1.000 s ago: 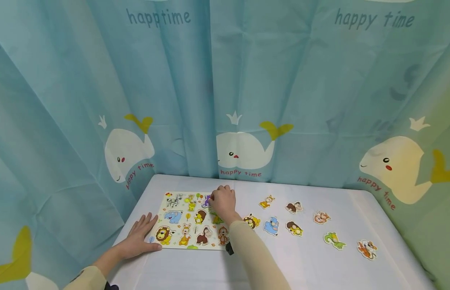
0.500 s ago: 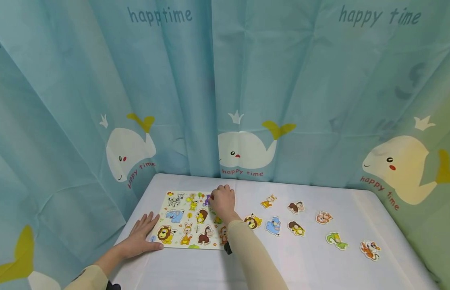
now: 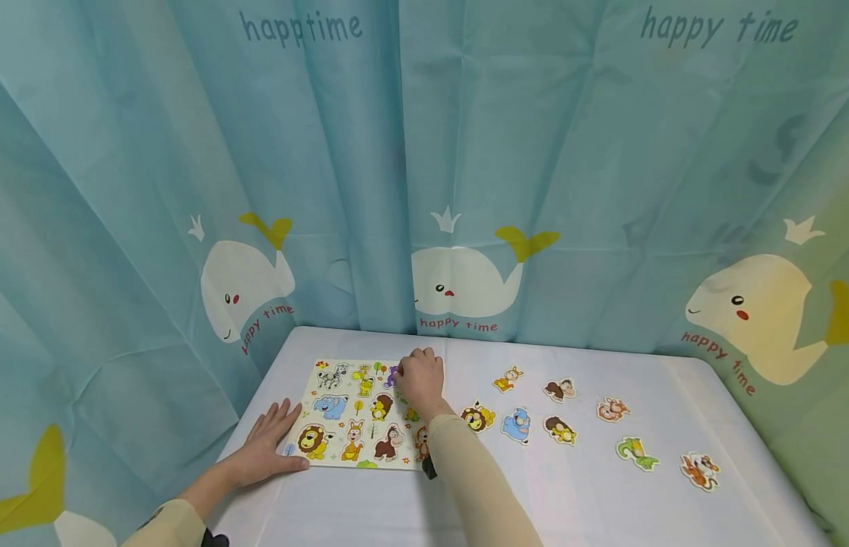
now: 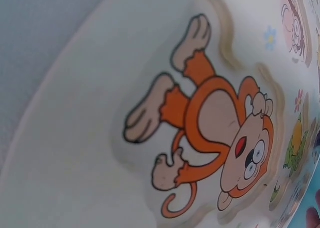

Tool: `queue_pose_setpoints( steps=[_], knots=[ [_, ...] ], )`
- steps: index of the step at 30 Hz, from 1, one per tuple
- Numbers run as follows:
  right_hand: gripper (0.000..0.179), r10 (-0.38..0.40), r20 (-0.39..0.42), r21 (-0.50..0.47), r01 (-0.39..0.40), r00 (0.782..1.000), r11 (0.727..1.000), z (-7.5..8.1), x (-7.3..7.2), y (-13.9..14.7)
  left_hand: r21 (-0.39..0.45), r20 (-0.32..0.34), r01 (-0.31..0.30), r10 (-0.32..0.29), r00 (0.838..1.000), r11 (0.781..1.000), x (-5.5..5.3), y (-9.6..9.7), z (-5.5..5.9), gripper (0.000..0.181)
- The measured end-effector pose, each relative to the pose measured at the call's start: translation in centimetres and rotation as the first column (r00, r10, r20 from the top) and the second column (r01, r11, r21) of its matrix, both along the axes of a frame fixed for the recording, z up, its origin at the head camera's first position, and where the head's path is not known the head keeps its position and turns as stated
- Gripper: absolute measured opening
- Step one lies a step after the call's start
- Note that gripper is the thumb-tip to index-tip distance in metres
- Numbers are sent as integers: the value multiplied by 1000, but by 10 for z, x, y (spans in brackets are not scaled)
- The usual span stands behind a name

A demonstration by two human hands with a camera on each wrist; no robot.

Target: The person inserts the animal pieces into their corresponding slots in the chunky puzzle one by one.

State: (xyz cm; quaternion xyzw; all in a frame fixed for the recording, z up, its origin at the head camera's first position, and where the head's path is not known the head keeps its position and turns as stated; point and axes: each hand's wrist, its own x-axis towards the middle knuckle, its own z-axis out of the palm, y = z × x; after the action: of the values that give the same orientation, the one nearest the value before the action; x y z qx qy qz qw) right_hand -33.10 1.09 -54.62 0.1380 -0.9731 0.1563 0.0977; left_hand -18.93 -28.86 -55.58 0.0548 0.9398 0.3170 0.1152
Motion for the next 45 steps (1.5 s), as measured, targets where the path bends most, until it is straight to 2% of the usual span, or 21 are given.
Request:
queue_pose_setpoints(
  steps=[38, 45],
  knots=[
    [15, -25, 2, -10, 25, 1000, 1000, -1, 5, -2, 3, 24, -13, 13, 1000, 1000, 1, 1, 3, 117],
    [15, 23, -13, -11, -23, 1000, 1000, -2, 7, 3, 4, 19, -2, 2, 1000, 1000, 1, 1, 3, 117]
  ],
)
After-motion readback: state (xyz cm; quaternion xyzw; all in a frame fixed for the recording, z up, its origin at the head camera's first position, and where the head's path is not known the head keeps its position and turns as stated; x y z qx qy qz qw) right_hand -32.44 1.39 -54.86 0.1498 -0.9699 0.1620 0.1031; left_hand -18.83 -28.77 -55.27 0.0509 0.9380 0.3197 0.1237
